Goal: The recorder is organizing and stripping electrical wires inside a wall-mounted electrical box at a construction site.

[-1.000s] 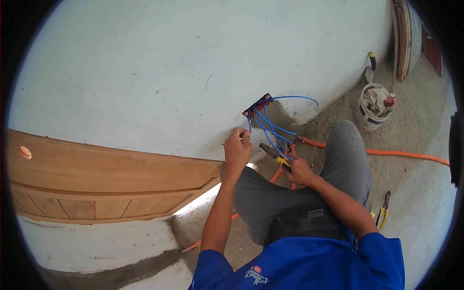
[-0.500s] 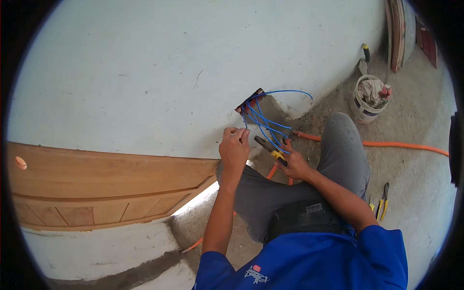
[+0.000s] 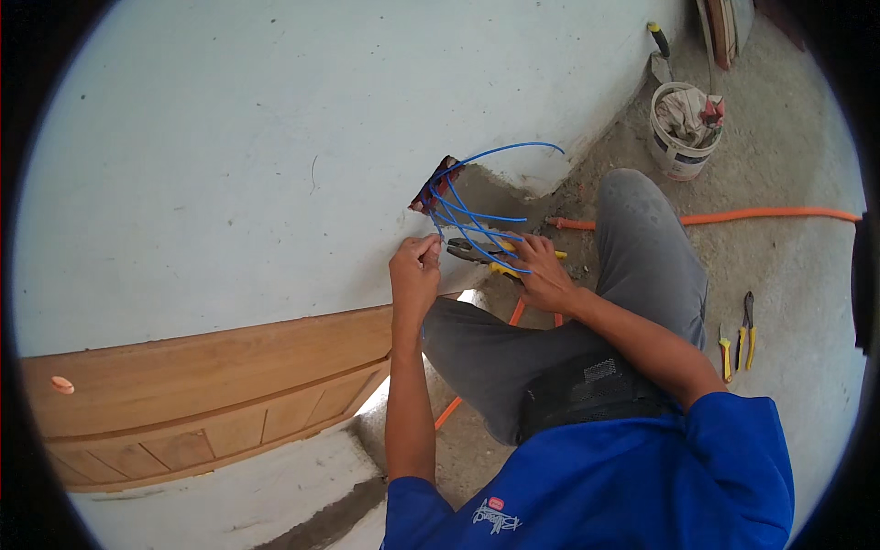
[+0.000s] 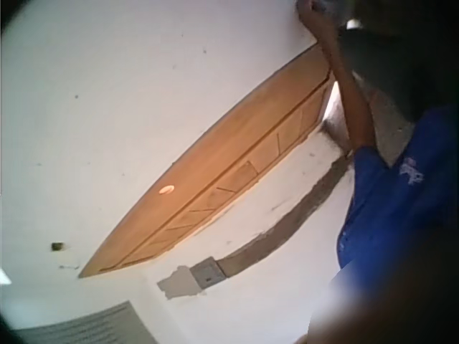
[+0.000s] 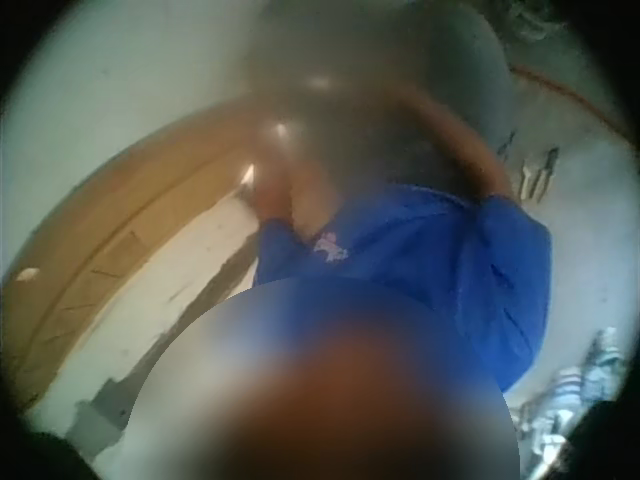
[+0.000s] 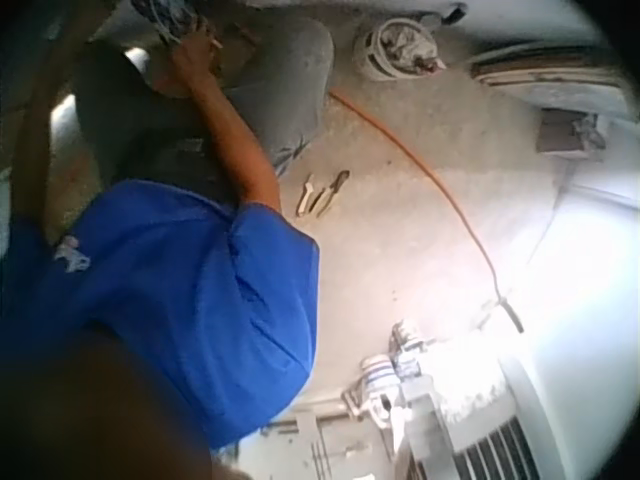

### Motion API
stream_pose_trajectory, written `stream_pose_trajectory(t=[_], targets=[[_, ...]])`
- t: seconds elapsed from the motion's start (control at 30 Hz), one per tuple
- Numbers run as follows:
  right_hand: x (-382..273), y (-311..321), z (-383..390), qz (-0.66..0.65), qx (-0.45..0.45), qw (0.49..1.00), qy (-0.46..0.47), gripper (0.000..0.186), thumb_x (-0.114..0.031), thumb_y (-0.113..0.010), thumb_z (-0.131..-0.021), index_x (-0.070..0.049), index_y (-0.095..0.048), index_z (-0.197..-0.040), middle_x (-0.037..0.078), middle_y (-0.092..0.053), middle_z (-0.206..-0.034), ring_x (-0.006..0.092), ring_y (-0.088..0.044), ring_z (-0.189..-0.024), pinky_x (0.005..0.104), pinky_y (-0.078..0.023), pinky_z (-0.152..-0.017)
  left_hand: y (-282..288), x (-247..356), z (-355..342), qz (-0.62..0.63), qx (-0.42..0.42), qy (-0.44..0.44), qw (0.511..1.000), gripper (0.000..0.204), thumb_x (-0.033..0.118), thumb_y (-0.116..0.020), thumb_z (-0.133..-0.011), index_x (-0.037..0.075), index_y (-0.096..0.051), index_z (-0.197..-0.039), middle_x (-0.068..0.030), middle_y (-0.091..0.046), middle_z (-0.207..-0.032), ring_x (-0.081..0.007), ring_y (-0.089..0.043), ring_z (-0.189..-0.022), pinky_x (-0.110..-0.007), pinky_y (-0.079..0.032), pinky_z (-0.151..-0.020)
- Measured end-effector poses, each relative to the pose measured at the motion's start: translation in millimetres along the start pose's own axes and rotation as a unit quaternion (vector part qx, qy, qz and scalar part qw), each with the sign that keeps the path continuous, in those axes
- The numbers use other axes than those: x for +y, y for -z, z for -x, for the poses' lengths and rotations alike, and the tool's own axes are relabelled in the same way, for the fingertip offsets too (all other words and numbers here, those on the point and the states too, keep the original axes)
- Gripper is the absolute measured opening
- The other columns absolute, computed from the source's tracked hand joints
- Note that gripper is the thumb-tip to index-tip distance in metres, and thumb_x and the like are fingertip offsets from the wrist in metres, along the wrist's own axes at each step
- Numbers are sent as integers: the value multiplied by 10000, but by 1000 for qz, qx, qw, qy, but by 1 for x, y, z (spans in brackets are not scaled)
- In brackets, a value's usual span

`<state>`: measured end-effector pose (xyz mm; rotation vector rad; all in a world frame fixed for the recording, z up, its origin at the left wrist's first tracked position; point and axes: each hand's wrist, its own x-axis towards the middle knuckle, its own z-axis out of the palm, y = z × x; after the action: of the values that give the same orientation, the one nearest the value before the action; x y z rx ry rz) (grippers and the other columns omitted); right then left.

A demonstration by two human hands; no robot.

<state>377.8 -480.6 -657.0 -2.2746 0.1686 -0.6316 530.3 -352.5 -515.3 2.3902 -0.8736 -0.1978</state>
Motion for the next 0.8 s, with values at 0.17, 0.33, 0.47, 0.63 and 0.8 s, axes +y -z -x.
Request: stream_pose_trajectory(t=[0.17, 0.33, 0.47, 0.63, 0.8], targets=[[1, 0, 0, 3, -14, 1000, -3, 529, -73, -677, -606, -59, -658, -1134, 155, -431, -1351, 336, -412, -1216, 479, -312, -1007, -2, 4, 0, -15, -4, -3, 1000, 186, 108, -619, -879, 7, -704, -1010, -131, -615, -769, -224, -591, -645, -325, -465, -622], [-4, 4, -2, -25, 8, 1000, -3, 499, -94, -699, -642, -55, -658, -1137, 159, -449, -1321, 338, -417, -1193, 469, -331, -974, -4, 10, 3, -24, 17, -7, 1000, 179, 96, -625, -875, 11, -711, -1007, -134, -609, -766, -222, -588, -631, -330, -461, -609], [-6, 5, -2, -47, -4, 999, -14, 430, -134, -706, -721, -58, -659, -1142, 157, -467, -1294, 335, -435, -1147, 464, -353, -918, -4, 12, 3, -45, 14, -2, 999, 179, 86, -628, -869, 13, -712, -1009, -135, -601, -759, -225, -585, -628, -340, -455, -602], [-8, 5, -2, -57, 6, 998, -9, 401, -151, -710, -746, -59, -658, -1133, 151, -470, -1303, 331, -439, -1142, 489, -337, -938, -5, 11, 4, -66, 28, -20, 997, 179, 81, -630, -863, 14, -712, -1009, -136, -588, -748, -237, -577, -624, -345, -449, -600], [-10, 2, -2, -69, 15, 997, -35, 366, -173, -720, -757, -60, -666, -1101, 149, -480, -1299, 328, -443, -1154, 512, -321, -966, -3, 12, 2, -66, 15, -22, 997, 184, 47, -625, -845, 12, -712, -1002, -140, -590, -747, -244, -582, -627, -346, -452, -602]])
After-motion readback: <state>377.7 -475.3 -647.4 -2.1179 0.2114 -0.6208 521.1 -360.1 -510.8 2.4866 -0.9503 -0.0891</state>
